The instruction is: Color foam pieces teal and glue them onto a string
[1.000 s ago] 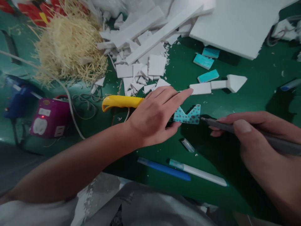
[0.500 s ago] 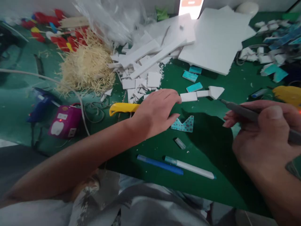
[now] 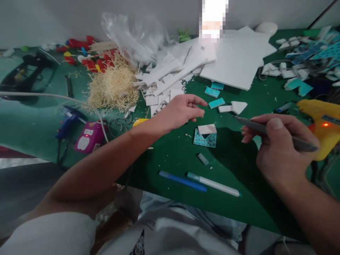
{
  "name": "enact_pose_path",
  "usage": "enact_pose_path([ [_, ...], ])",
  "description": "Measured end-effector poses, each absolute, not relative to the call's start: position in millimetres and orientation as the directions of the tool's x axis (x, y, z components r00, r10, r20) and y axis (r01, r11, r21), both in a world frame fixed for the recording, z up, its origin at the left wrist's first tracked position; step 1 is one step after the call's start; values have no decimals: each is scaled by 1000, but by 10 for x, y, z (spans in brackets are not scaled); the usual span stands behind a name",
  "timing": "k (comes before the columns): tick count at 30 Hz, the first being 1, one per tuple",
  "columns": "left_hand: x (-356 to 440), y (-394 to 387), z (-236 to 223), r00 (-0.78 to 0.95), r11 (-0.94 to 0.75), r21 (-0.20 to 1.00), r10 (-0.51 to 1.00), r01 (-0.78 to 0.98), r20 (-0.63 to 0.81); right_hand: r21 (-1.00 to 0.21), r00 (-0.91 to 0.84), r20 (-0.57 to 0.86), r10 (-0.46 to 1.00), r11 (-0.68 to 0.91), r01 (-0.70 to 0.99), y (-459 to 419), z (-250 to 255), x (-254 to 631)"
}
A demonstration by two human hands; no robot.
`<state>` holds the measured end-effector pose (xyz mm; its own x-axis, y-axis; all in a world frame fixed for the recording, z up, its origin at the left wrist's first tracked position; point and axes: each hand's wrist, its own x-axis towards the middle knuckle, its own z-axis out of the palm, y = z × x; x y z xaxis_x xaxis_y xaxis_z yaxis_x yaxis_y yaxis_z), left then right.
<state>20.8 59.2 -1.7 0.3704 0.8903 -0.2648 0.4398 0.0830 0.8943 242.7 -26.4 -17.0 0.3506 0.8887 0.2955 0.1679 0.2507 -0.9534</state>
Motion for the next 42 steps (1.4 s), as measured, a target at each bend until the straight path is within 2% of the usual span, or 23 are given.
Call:
enact_pose_path([
  [2, 188, 542, -8, 358, -81, 854, 925, 514, -128, -953, 348, 295, 890, 248, 174, -260, -186, 2427],
  [4, 190, 464, -8, 418, -268, 761, 908, 591, -5, -956, 341, 286, 896, 239, 172, -261, -190, 2425],
  [8, 215, 321, -26, 592, -506, 538, 806, 674, 16, -964, 326, 254, 911, 212, 160, -264, -170, 2421],
  [11, 214, 299, -50, 653, -599, 413, 757, 687, 12, -967, 321, 240, 916, 198, 158, -260, -157, 2418],
  [13, 201, 327, -56, 647, -597, 430, 761, 677, 39, -968, 324, 237, 916, 196, 155, -252, -154, 2412],
  [16, 176, 395, -30, 580, -517, 554, 811, 653, 73, -969, 333, 238, 912, 199, 146, -240, -145, 2401],
  [18, 172, 429, 1, 556, -479, 586, 829, 653, 59, -970, 339, 237, 910, 202, 137, -239, -137, 2399],
  [24, 239, 458, 35, 582, -537, 364, 813, 761, -18, -971, 370, 238, 898, 211, 114, -244, -129, 2405],
  [31, 237, 594, 92, 574, -474, 482, 815, 737, -77, -953, 519, 283, 806, 296, 61, -182, -102, 2370],
  [35, 160, 696, 160, 549, -418, 509, 825, 753, -135, -954, 527, 275, 804, 297, 45, -173, -96, 2378],
  [42, 114, 843, 174, 362, -346, 479, 930, 806, 62, -955, 502, 273, 821, 296, 35, -192, -91, 2372],
])
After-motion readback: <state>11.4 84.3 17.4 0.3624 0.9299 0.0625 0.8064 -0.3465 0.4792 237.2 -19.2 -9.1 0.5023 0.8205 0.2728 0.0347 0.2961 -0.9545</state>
